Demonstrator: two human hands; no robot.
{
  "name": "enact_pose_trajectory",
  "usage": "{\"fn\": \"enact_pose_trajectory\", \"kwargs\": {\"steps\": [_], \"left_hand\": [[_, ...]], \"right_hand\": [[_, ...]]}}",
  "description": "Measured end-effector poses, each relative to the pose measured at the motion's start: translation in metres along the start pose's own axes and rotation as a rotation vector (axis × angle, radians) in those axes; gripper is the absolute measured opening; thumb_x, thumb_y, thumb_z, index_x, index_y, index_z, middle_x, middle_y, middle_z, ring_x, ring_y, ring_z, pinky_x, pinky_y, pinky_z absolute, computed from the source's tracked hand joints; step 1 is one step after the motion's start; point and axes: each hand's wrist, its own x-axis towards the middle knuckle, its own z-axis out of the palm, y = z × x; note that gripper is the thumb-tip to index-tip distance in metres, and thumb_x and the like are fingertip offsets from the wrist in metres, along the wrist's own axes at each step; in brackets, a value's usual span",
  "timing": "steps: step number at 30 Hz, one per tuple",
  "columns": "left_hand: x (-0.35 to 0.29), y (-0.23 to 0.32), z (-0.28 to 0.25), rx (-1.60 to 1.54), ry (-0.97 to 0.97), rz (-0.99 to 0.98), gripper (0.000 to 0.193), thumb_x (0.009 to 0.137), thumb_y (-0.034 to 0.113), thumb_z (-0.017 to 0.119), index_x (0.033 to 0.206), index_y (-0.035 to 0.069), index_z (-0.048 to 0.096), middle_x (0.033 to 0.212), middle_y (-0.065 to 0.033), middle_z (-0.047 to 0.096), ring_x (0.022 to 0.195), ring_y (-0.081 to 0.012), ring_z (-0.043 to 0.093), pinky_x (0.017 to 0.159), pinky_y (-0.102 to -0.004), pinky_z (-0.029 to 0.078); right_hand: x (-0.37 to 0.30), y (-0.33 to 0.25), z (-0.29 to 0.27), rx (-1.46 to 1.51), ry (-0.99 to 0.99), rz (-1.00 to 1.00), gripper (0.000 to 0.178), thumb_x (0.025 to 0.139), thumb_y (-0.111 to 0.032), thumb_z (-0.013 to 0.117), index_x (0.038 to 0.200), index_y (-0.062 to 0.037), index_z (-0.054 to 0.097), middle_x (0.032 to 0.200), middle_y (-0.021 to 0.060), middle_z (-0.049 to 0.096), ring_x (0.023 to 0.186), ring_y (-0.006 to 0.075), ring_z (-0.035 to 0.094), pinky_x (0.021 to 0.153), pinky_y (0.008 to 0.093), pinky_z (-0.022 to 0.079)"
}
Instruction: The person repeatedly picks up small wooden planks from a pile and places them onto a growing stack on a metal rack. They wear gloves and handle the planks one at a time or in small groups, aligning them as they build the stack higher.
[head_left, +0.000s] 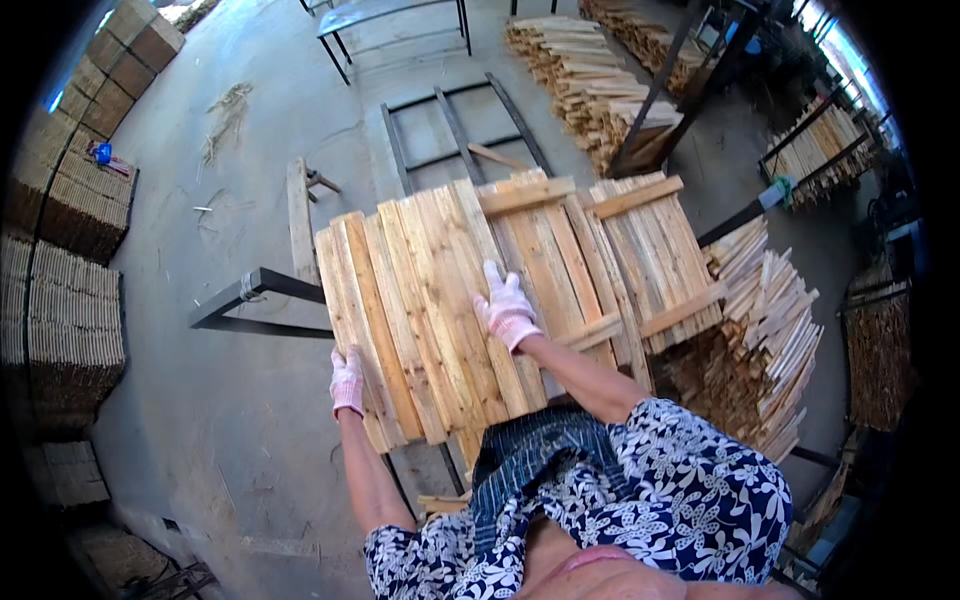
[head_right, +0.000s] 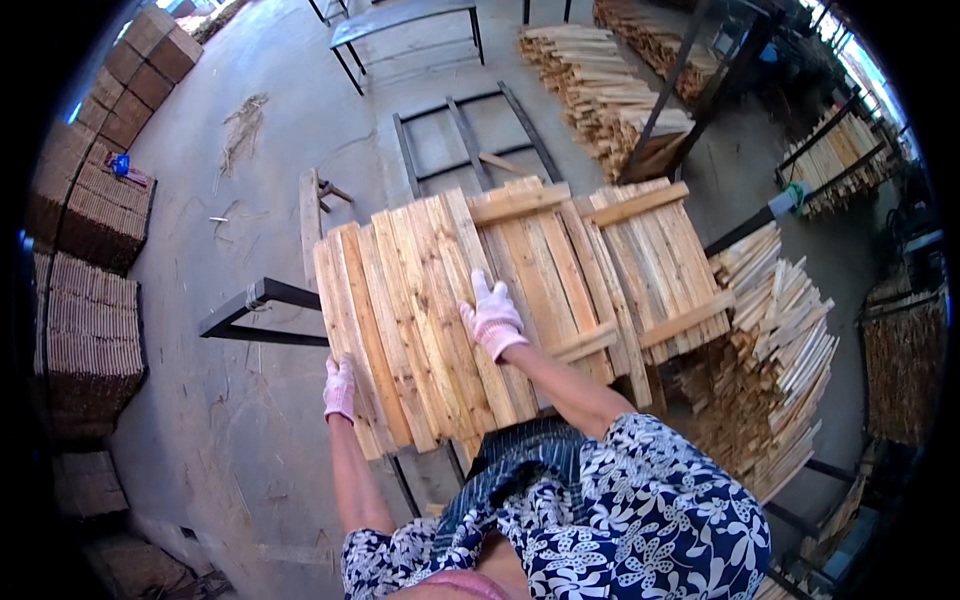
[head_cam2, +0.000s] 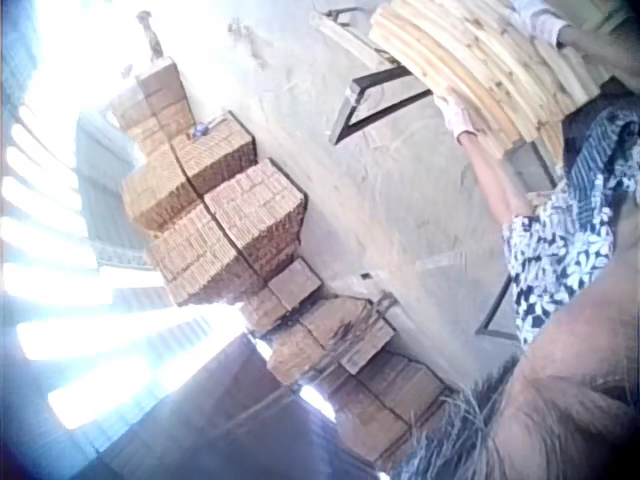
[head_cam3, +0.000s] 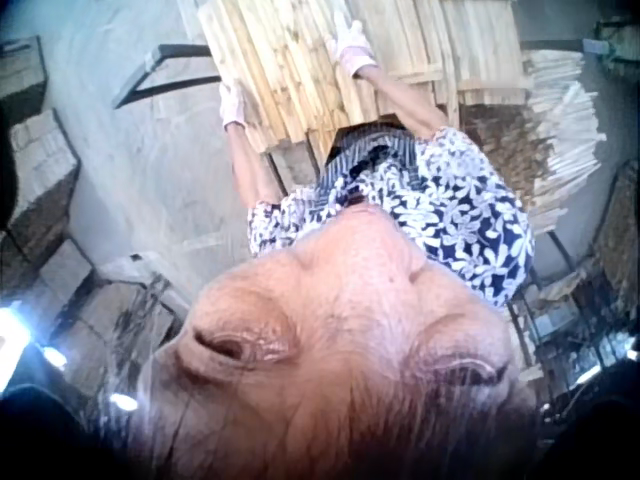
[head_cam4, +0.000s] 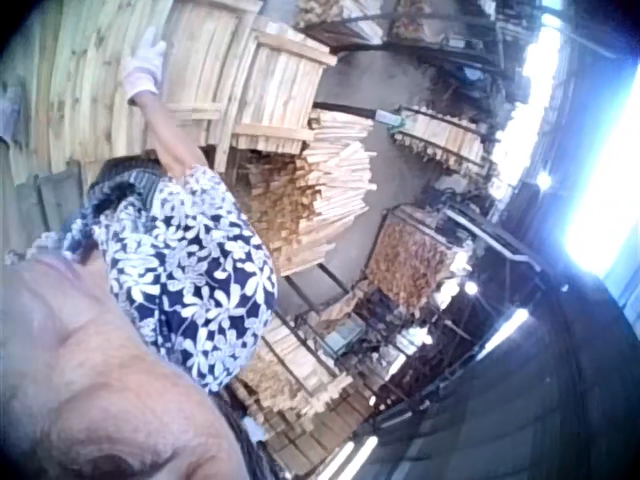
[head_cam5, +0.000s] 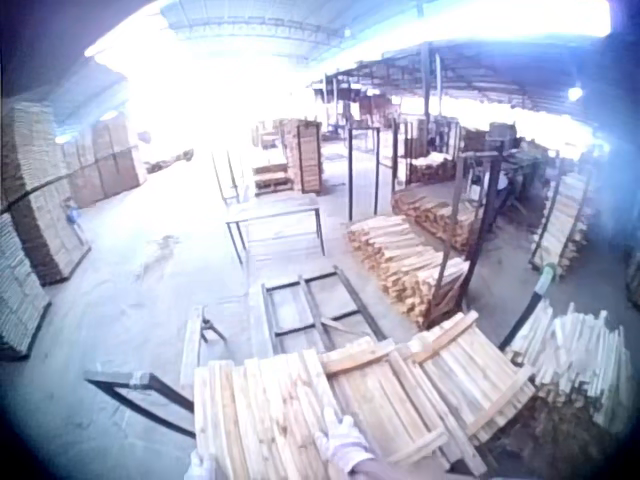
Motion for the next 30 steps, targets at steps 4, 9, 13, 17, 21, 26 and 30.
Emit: {"fn": "enact_pose_trajectory", "kwargs": {"steps": [4, 9, 13, 17, 21, 26, 30], "left_hand": [[0.004, -0.011, -0.006, -0.203, -0.008, 0.093, 0.080, 0.100, 0.058, 0.049, 0.162, 0.014, 0.023, 0.146, -0.0219, 0.054, 0.130, -0.0355, 0.054, 0.109, -0.0403, 0.040], [0.004, -0.016, -0.017, -0.303, -0.130, 0.032, 0.085, 0.100, 0.059, 0.051, 0.164, 0.015, 0.016, 0.155, -0.0167, 0.044, 0.136, -0.0304, 0.046, 0.112, -0.0402, 0.036], [0.013, -0.023, -0.015, -0.343, -0.125, 0.028, 0.088, 0.099, 0.059, 0.052, 0.165, 0.016, 0.012, 0.157, -0.0144, 0.042, 0.137, -0.0293, 0.044, 0.113, -0.0397, 0.034], [0.021, -0.030, -0.007, -0.336, -0.085, -0.012, 0.085, 0.100, 0.059, 0.052, 0.164, 0.014, 0.018, 0.157, -0.0136, 0.041, 0.137, -0.0277, 0.044, 0.114, -0.0377, 0.033], [0.029, -0.036, -0.002, -0.313, -0.051, -0.017, 0.081, 0.100, 0.055, 0.053, 0.162, 0.011, 0.025, 0.157, -0.0128, 0.041, 0.137, -0.0265, 0.044, 0.114, -0.0368, 0.032], [0.048, -0.048, 0.010, -0.509, -0.137, -0.012, 0.072, 0.101, 0.051, 0.052, 0.157, 0.008, 0.036, 0.147, -0.0108, 0.050, 0.129, -0.0227, 0.050, 0.109, -0.0358, 0.039], [0.058, -0.066, 0.012, -0.461, -0.129, 0.111, 0.057, 0.101, 0.048, 0.055, 0.141, 0.007, 0.053, 0.120, -0.0048, 0.062, 0.106, -0.0178, 0.058, 0.096, -0.0342, 0.047]], "right_hand": [[0.010, 0.027, 0.007, 0.118, -0.058, -0.161, 0.083, 0.095, -0.051, 0.061, 0.161, -0.0156, 0.023, 0.151, 0.0341, 0.036, 0.132, 0.0514, 0.047, 0.111, 0.0491, 0.041], [0.050, 0.136, -0.056, 0.299, 0.255, -0.367, 0.073, 0.093, -0.048, 0.063, 0.152, -0.0119, 0.043, 0.143, 0.0302, 0.050, 0.136, 0.0445, 0.046, 0.113, 0.0465, 0.040], [0.061, 0.267, -0.103, 0.097, 0.302, 0.163, 0.069, 0.095, -0.049, 0.059, 0.152, -0.0119, 0.044, 0.142, 0.0260, 0.053, 0.137, 0.0413, 0.047, 0.113, 0.0452, 0.040], [0.074, 0.325, -0.057, -0.049, -0.032, 0.467, 0.067, 0.099, -0.050, 0.052, 0.152, -0.0102, 0.042, 0.143, 0.0249, 0.054, 0.137, 0.0399, 0.048, 0.112, 0.0448, 0.040], [0.069, 0.348, -0.042, 0.262, -0.002, 0.350, 0.066, 0.100, -0.049, 0.050, 0.152, -0.0092, 0.040, 0.141, 0.0281, 0.055, 0.133, 0.0423, 0.051, 0.110, 0.0471, 0.041], [0.069, 0.350, -0.107, 0.174, 0.255, 0.359, 0.061, 0.101, -0.047, 0.051, 0.146, -0.0068, 0.046, 0.133, 0.0282, 0.061, 0.123, 0.0458, 0.057, 0.102, 0.0491, 0.046], [0.069, 0.276, -0.137, 0.515, 0.189, 0.103, 0.060, 0.103, -0.049, 0.050, 0.143, -0.0041, 0.049, 0.130, 0.0246, 0.063, 0.119, 0.0391, 0.061, 0.101, 0.0424, 0.046]]}}
